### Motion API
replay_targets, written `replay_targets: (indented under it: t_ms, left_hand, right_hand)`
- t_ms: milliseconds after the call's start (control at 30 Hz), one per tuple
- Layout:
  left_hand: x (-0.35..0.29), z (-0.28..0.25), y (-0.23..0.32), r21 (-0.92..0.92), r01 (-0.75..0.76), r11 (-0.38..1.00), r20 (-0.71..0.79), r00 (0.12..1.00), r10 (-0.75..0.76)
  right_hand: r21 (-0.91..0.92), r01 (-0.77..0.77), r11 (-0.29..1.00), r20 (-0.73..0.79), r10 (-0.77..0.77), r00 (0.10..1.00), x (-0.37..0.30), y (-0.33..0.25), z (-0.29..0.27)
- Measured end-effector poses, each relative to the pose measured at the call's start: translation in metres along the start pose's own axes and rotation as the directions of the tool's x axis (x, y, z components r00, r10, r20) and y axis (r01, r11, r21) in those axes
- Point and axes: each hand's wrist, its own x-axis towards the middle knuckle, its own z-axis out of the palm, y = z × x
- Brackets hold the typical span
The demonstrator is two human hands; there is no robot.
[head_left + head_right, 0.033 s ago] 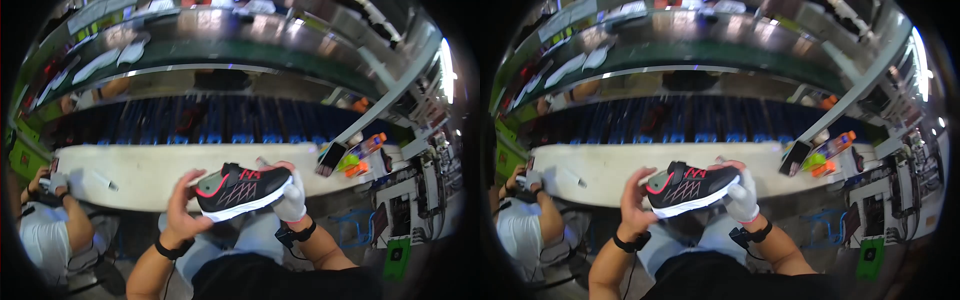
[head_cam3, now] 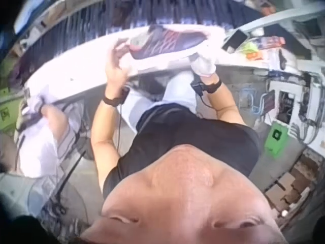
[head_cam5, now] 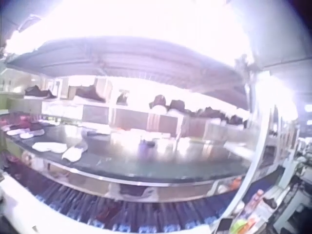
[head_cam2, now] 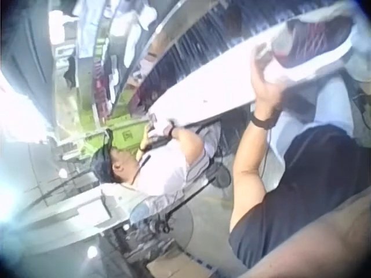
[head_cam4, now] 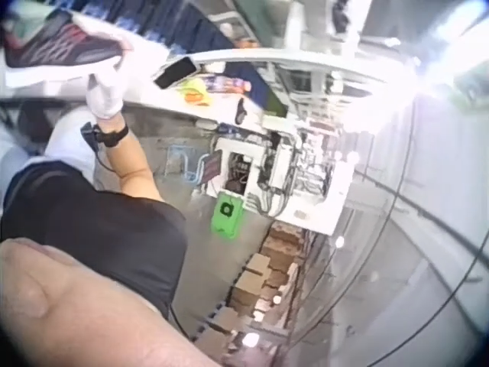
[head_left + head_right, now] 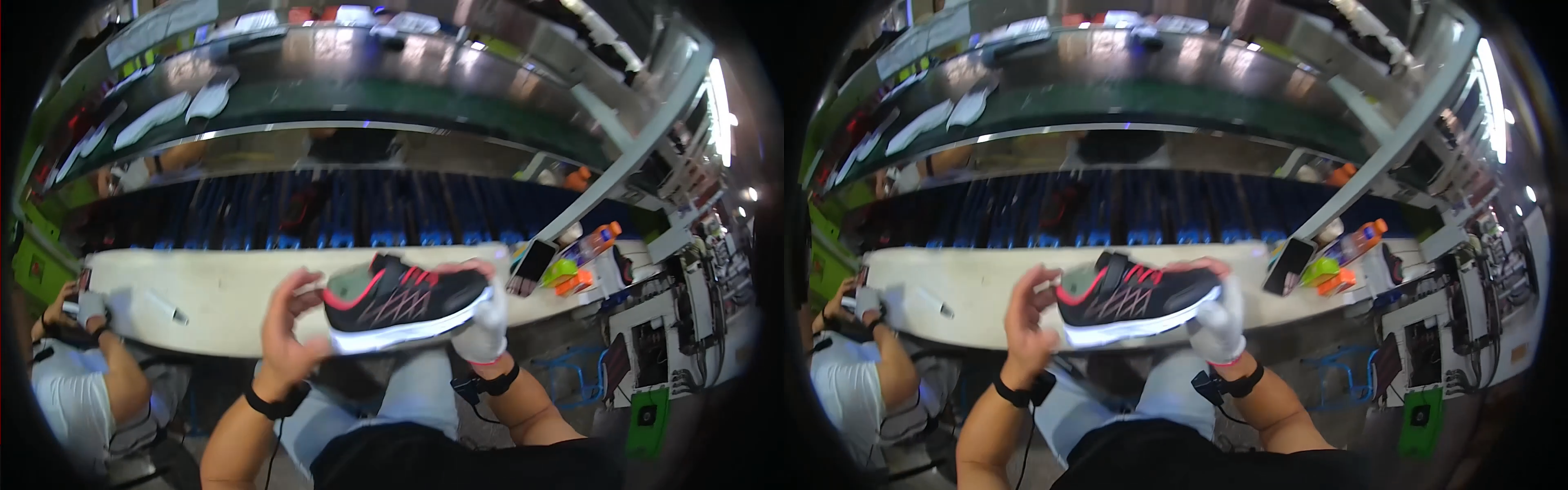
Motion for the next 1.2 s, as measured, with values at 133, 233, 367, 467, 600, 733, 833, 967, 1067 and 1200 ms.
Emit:
replay_targets:
  t_ms: [133,233,367,467,600,733,833,967,1067,1200]
  left_hand:
    - [0.105,-0.059,-0.087,0.584,0.044,0.811,-0.137,0.989,0.045]
    - [0.161,-0.096,-0.146,0.878,0.258,0.403,-0.21,0.964,-0.161]
    - [0.196,-0.136,-0.219,0.888,0.376,0.266,-0.259,0.886,-0.386]
    - [0.209,-0.122,-0.233,0.894,0.379,0.239,-0.305,0.905,-0.296]
    - [0.211,-0.146,-0.213,0.792,0.477,0.381,-0.376,0.873,-0.31]
    - [0.173,-0.091,-0.134,0.648,0.359,0.672,-0.293,0.932,-0.215]
    - [0.098,-0.12,-0.092,0.54,0.416,0.732,-0.325,0.905,-0.275]
    - [0.007,-0.151,-0.034,0.375,0.592,0.714,-0.379,0.8,-0.465]
    - [-0.014,-0.151,-0.016,0.775,0.413,0.478,-0.35,0.911,-0.219]
    - [0.01,-0.093,-0.014,0.914,-0.207,0.35,0.172,0.977,0.128]
  right_hand:
    - [-0.24,0.735,0.635,-0.041,-0.763,0.645,0.099,-0.104,0.02]
    - [-0.489,0.867,0.096,0.13,-0.975,0.181,0.208,-0.175,0.065]
    - [-0.551,0.831,-0.071,0.317,-0.94,0.13,0.332,-0.226,0.104]
    - [-0.422,0.879,-0.224,0.518,-0.855,0.032,0.358,-0.211,0.15]
    - [-0.39,0.783,-0.484,0.452,-0.842,-0.295,0.387,-0.169,0.211]
    - [-0.829,0.427,-0.361,0.556,-0.455,0.695,0.432,-0.124,0.203]
    - [-0.798,0.34,-0.497,0.531,-0.314,0.787,0.404,-0.089,0.244]
    - [-0.541,0.77,-0.338,0.838,-0.293,0.46,0.367,-0.015,0.25]
    - [-0.605,0.793,-0.069,0.794,0.033,0.608,0.315,0.045,0.264]
    - [-0.73,0.683,0.022,0.67,0.219,0.71,0.306,0.063,0.297]
